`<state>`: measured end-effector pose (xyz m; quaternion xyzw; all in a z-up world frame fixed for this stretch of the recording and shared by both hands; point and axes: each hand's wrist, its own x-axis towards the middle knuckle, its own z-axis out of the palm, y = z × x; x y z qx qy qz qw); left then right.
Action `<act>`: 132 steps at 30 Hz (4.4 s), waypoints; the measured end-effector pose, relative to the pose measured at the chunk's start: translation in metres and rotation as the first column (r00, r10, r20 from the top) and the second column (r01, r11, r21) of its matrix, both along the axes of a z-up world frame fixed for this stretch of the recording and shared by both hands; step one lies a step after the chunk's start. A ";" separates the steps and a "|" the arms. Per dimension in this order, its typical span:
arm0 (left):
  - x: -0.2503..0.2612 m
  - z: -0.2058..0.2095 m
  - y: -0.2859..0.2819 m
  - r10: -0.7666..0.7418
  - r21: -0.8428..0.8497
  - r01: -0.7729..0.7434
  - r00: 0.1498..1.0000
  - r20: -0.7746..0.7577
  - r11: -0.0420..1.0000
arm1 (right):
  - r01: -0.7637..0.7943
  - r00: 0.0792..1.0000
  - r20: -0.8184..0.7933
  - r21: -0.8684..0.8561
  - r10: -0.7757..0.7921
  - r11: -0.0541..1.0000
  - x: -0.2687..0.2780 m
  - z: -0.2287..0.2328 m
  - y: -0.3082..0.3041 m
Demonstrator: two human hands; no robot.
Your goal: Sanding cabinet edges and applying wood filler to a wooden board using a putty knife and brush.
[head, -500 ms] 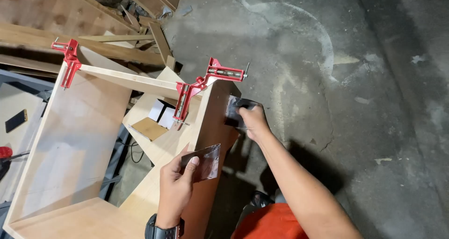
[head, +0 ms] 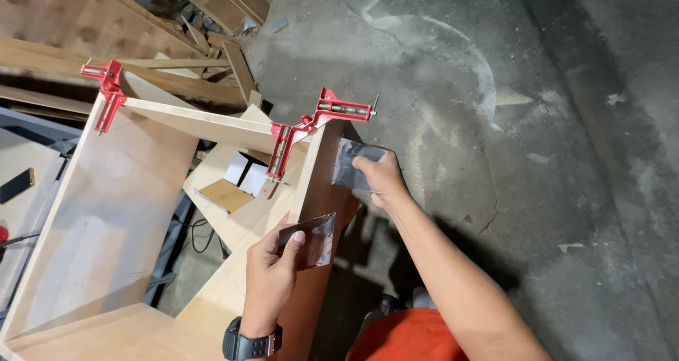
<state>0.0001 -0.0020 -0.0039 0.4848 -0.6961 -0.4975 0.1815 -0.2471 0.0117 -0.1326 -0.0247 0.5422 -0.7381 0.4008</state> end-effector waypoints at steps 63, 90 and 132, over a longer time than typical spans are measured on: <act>0.006 -0.057 0.181 0.715 0.909 -0.039 0.632 -0.299 0.415 | -0.273 0.247 -0.958 0.079 0.149 0.959 0.140 0.055 0.316; -0.134 -0.084 0.247 0.657 0.893 -0.044 0.693 -0.296 0.449 | -0.149 0.324 -0.838 0.412 0.438 0.899 -0.015 -0.010 0.382; -0.087 -0.139 0.229 0.721 0.679 -0.249 0.309 -0.620 0.690 | -0.547 -0.334 -0.898 0.431 0.286 0.718 0.006 -0.006 0.303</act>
